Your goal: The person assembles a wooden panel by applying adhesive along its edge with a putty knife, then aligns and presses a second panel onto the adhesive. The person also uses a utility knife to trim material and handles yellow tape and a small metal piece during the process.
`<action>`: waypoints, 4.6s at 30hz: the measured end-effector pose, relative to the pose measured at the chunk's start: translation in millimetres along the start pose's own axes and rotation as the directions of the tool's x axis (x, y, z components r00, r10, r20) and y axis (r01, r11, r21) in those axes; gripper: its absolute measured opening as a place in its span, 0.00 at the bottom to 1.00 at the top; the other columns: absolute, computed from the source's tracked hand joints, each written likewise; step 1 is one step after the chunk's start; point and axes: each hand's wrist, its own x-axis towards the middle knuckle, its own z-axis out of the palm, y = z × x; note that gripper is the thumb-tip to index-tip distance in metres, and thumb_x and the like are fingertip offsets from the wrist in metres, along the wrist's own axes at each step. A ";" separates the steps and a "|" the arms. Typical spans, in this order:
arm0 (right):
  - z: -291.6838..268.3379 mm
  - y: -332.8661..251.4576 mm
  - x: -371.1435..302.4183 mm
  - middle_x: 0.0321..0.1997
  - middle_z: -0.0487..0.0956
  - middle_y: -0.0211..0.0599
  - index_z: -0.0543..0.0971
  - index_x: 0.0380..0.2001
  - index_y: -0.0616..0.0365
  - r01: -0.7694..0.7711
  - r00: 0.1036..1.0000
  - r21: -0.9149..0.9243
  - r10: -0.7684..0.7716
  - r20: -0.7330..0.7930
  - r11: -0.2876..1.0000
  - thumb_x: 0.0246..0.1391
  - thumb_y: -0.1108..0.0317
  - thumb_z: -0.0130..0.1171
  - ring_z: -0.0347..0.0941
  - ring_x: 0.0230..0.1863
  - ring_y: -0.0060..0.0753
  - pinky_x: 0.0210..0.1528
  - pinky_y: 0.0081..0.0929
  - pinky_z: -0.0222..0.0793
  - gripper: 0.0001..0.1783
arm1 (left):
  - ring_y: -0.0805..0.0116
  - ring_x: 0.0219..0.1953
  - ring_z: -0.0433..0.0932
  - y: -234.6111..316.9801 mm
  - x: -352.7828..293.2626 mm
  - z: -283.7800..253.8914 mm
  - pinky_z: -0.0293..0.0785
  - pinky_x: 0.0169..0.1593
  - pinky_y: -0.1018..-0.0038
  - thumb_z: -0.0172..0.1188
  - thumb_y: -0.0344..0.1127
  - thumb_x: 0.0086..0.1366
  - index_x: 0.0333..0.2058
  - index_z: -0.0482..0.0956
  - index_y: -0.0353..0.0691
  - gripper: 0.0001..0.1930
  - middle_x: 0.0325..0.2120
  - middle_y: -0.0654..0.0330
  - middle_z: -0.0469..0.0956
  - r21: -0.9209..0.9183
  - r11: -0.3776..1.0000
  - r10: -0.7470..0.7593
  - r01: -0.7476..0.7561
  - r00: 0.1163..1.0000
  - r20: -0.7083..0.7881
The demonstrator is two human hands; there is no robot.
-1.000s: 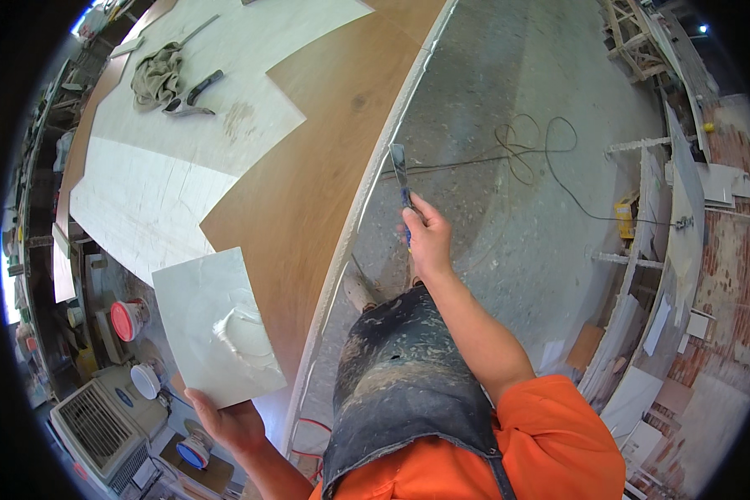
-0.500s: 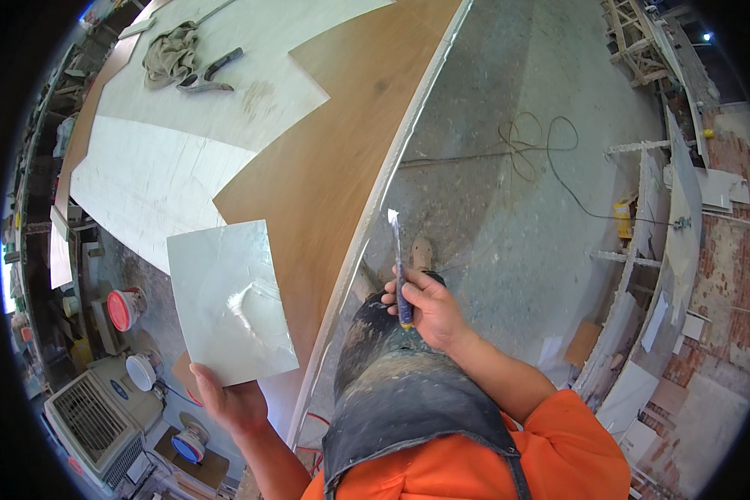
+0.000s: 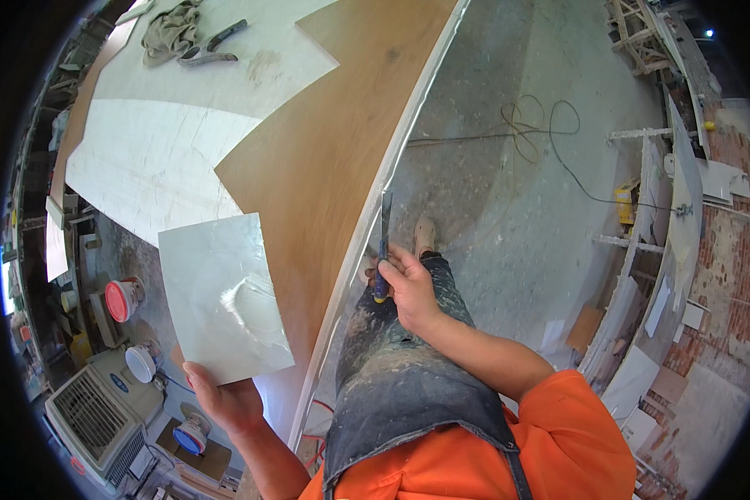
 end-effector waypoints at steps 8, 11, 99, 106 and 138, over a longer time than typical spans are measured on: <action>-12.8 6.4 -26.6 0.45 0.82 0.35 0.72 0.63 0.64 -0.053 0.991 0.007 0.053 -0.126 0.999 0.66 0.73 0.58 0.80 0.41 0.26 0.44 0.26 0.77 0.23 | 0.61 0.65 0.70 -1.1 -12.1 -2.1 0.64 0.68 0.61 0.47 0.55 0.78 0.66 0.67 0.39 0.29 0.64 0.58 0.72 -0.024 0.998 -0.051 0.053 0.996 0.075; -18.2 -17.6 -51.3 0.44 0.81 0.37 0.73 0.62 0.65 0.005 0.994 0.023 -0.003 -0.108 1.000 0.66 0.73 0.58 0.79 0.40 0.26 0.43 0.27 0.77 0.22 | 0.60 0.65 0.70 -10.7 -27.0 9.1 0.65 0.67 0.60 0.46 0.55 0.78 0.66 0.67 0.39 0.29 0.64 0.58 0.72 -0.028 0.998 -0.048 0.050 0.996 0.080; 24.2 92.4 -169.6 0.35 0.83 0.33 0.80 0.52 0.62 0.319 0.946 0.021 -0.317 -0.071 0.947 0.61 0.69 0.62 0.72 0.22 0.16 0.18 0.15 0.60 0.17 | 0.57 0.68 0.66 106.7 -192.0 -261.5 0.61 0.70 0.58 0.44 0.59 0.78 0.69 0.62 0.34 0.35 0.66 0.54 0.67 0.002 0.999 0.032 -0.032 0.999 -0.033; 26.1 104.7 -126.8 0.34 0.83 0.31 0.82 0.51 0.59 0.322 0.936 0.019 -0.315 -0.155 0.947 0.61 0.67 0.64 0.71 0.22 0.15 0.19 0.15 0.61 0.16 | 0.57 0.66 0.68 99.2 -199.5 -258.1 0.68 0.66 0.58 0.45 0.58 0.78 0.70 0.61 0.37 0.34 0.67 0.55 0.67 0.040 0.999 0.028 -0.023 0.991 -0.128; 54.3 251.9 -263.4 0.39 0.84 0.34 0.79 0.58 0.62 0.349 0.925 0.138 -0.316 -0.212 0.927 0.63 0.65 0.61 0.71 0.24 0.17 0.23 0.17 0.63 0.21 | 0.57 0.66 0.68 155.6 -138.9 -324.5 0.64 0.68 0.58 0.47 0.57 0.77 0.68 0.63 0.36 0.34 0.66 0.55 0.68 0.125 0.977 -0.201 0.172 0.937 0.287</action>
